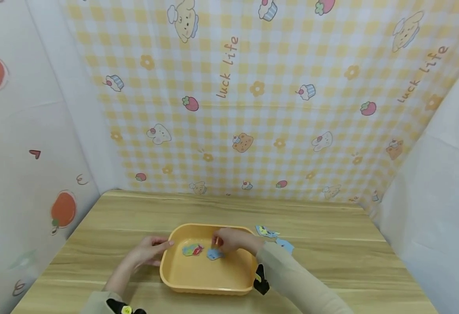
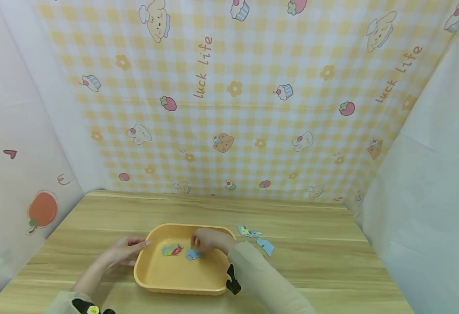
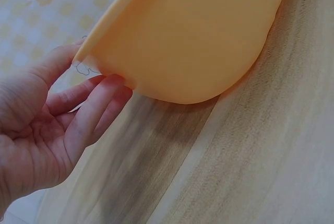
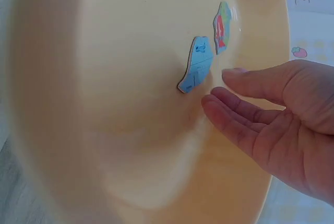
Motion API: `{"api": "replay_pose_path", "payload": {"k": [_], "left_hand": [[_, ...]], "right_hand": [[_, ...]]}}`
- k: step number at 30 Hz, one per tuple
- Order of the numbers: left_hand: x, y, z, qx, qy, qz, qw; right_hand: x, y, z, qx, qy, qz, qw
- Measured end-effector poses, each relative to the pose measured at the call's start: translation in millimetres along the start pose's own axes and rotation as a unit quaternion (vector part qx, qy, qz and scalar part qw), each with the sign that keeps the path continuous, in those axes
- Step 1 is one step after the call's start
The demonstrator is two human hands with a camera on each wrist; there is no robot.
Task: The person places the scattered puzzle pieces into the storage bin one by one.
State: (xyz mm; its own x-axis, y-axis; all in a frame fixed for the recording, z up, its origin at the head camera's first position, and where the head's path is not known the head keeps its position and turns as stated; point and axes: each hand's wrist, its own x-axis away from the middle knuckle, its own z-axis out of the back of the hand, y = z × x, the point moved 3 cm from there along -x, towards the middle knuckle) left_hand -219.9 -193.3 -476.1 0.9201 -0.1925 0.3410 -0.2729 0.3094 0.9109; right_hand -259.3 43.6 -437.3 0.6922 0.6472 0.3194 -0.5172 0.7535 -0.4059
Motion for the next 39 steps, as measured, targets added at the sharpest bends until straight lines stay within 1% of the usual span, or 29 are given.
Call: {"api": "replay_pose_path", "payload": {"k": [4, 7, 10, 14, 18, 22, 25, 27, 29, 32, 35, 39], "left_hand": [[0.4, -0.2, 1.4, 0.0, 0.002, 0.002, 1.0], [0.4, 0.0, 2.5, -0.002, 0.003, 0.002, 1.0], [0.6, -0.4, 4.2, -0.005, 0.005, 0.002, 1.0], [2.4, -1.3, 7.5, -0.008, 0.007, 0.002, 0.9999], [4.6, -1.7, 9.2, -0.006, 0.004, 0.002, 1.0], [5.0, -1.9, 7.8, 0.001, -0.014, -0.007, 0.9999], [4.7, -2.6, 6.3, 0.005, -0.021, -0.01, 0.9997], [4.7, -2.9, 5.6, 0.007, -0.019, -0.007, 0.9998], [4.5, -3.1, 5.1, 0.006, -0.017, -0.006, 0.9998], [4.6, -1.9, 4.3, 0.005, -0.017, -0.005, 0.9998], [3.9, -0.4, 3.5, 0.002, -0.021, -0.009, 0.9997], [2.3, 1.2, 2.0, 0.001, -0.028, -0.014, 0.9995]], "right_hand": [[5.1, 3.1, 2.3, -0.027, 0.009, 0.009, 0.9996], [11.6, 6.9, 5.9, -0.061, 0.02, 0.024, 0.9976], [19.7, 11.4, 10.3, -0.095, 0.028, 0.029, 0.9946], [30.0, 18.3, 15.6, -0.119, 0.034, 0.023, 0.9921], [39.3, 27.0, 22.0, -0.138, 0.044, 0.026, 0.989], [49.7, 38.2, 31.8, -0.183, 0.061, 0.036, 0.9806], [56.4, 48.1, 38.8, -0.203, 0.087, 0.055, 0.9737], [60.0, 55.9, 42.0, -0.205, 0.11, 0.059, 0.9709], [62.7, 64.3, 43.3, -0.209, 0.132, 0.056, 0.9674], [66.1, 78.3, 42.2, -0.217, 0.155, 0.032, 0.9633], [69.4, 90.3, 40.2, -0.225, 0.17, 0.009, 0.9593], [73.2, 103.6, 36.7, -0.222, 0.185, -0.013, 0.9573]]}}
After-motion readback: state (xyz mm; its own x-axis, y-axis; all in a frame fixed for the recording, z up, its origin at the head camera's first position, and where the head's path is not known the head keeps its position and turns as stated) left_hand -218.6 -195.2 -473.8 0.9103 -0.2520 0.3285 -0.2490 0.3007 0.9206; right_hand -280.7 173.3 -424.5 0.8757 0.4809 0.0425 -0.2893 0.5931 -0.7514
